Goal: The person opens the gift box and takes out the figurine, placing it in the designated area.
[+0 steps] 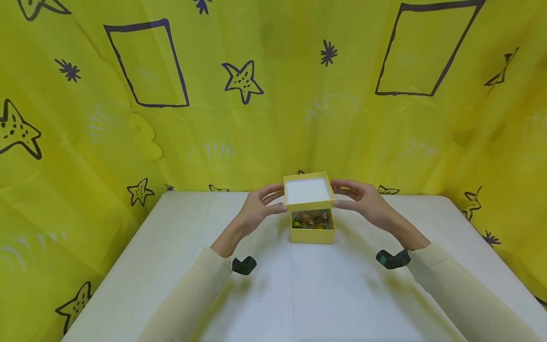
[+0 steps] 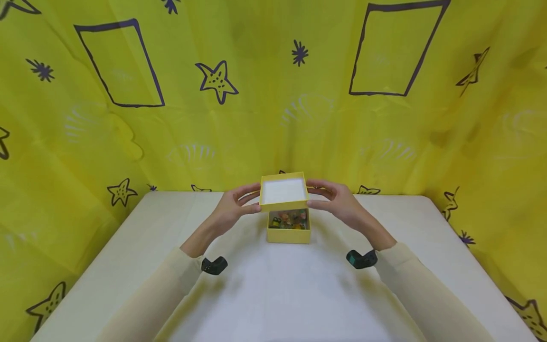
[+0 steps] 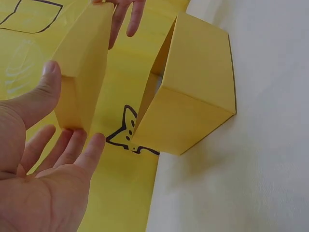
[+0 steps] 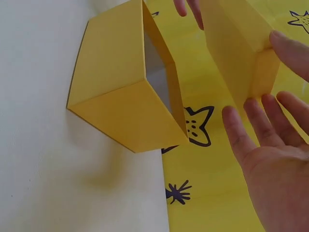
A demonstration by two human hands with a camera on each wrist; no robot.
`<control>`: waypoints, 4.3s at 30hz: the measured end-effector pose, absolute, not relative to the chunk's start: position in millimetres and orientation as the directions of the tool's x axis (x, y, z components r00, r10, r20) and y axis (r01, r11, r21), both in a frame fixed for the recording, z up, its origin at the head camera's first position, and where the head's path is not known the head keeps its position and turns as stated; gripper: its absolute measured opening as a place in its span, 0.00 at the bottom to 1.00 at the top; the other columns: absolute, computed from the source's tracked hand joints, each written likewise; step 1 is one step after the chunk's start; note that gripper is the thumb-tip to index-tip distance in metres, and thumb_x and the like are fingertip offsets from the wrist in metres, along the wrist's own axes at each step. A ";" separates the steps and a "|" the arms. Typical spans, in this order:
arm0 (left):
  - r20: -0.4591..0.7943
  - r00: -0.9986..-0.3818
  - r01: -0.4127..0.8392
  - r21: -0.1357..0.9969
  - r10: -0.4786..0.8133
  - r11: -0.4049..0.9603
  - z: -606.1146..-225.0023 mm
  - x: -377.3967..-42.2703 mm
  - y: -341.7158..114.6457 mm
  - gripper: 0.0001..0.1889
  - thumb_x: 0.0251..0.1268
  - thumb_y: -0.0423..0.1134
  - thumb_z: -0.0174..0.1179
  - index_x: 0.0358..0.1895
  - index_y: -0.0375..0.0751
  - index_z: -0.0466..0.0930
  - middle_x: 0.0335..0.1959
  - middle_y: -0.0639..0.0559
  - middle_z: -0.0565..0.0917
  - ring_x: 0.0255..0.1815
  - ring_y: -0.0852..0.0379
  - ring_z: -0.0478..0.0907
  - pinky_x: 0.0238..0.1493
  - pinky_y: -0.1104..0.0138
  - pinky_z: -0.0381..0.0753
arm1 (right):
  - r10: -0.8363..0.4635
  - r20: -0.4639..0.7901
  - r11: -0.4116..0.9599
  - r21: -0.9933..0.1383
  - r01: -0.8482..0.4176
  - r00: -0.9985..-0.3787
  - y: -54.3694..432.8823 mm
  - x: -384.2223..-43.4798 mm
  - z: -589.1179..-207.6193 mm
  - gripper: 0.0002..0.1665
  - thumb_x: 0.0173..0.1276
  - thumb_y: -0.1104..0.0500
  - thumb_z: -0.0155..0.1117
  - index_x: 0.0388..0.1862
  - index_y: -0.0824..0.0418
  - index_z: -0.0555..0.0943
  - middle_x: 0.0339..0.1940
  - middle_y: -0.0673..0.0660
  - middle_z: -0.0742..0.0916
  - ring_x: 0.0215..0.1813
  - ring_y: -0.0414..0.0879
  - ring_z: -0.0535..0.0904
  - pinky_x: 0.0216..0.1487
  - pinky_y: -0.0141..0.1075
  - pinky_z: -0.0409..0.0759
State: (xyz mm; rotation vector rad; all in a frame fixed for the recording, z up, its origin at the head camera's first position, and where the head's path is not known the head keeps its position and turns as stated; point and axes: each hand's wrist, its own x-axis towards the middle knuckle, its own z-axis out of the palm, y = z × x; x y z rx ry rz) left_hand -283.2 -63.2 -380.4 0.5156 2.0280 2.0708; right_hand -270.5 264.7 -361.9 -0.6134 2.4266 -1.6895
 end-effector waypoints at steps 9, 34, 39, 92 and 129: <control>0.086 -0.903 0.094 0.996 0.422 -0.003 -377.3 -280.9 -69.6 0.41 0.57 0.20 0.71 0.76 0.37 0.67 0.75 0.43 0.71 0.74 0.46 0.70 0.64 0.63 0.80 | -0.462 0.092 0.272 -0.932 -0.240 -0.882 264.5 -269.4 -360.8 0.48 0.67 0.60 0.75 0.81 0.60 0.62 0.78 0.65 0.70 0.77 0.61 0.64 0.61 0.31 0.80; 0.085 -0.890 0.178 0.969 0.449 0.169 -370.1 -271.3 -108.6 0.42 0.53 0.23 0.76 0.74 0.39 0.70 0.73 0.41 0.72 0.72 0.40 0.71 0.66 0.56 0.79 | -0.567 0.094 0.325 -0.887 -0.327 -0.819 230.6 -269.1 -352.3 0.46 0.63 0.64 0.78 0.78 0.63 0.67 0.76 0.63 0.68 0.71 0.65 0.71 0.65 0.49 0.80; 0.074 -0.894 0.171 0.968 0.442 0.184 -372.2 -267.8 -121.9 0.42 0.53 0.24 0.76 0.74 0.39 0.70 0.75 0.42 0.70 0.73 0.38 0.70 0.65 0.58 0.80 | -0.584 0.099 0.321 -0.883 -0.342 -0.806 217.9 -271.9 -355.2 0.47 0.62 0.64 0.78 0.77 0.65 0.67 0.75 0.64 0.69 0.71 0.65 0.72 0.67 0.54 0.78; -0.049 -0.895 0.073 0.964 0.442 0.256 -402.3 -248.1 -257.8 0.44 0.59 0.26 0.72 0.78 0.29 0.60 0.79 0.29 0.57 0.78 0.31 0.56 0.63 0.62 0.81 | -0.606 0.005 0.325 -0.911 -0.254 -0.795 69.2 -269.0 -401.3 0.46 0.63 0.70 0.74 0.77 0.70 0.65 0.77 0.68 0.67 0.70 0.64 0.74 0.62 0.43 0.83; -0.167 -0.875 -0.007 0.943 0.455 0.333 -424.2 -258.9 -274.8 0.44 0.62 0.22 0.68 0.79 0.26 0.54 0.80 0.28 0.54 0.79 0.32 0.54 0.68 0.61 0.75 | -0.519 -0.067 0.449 -0.870 -0.206 -0.852 37.9 -273.5 -425.0 0.46 0.57 0.67 0.81 0.74 0.68 0.70 0.72 0.66 0.75 0.66 0.56 0.80 0.69 0.46 0.77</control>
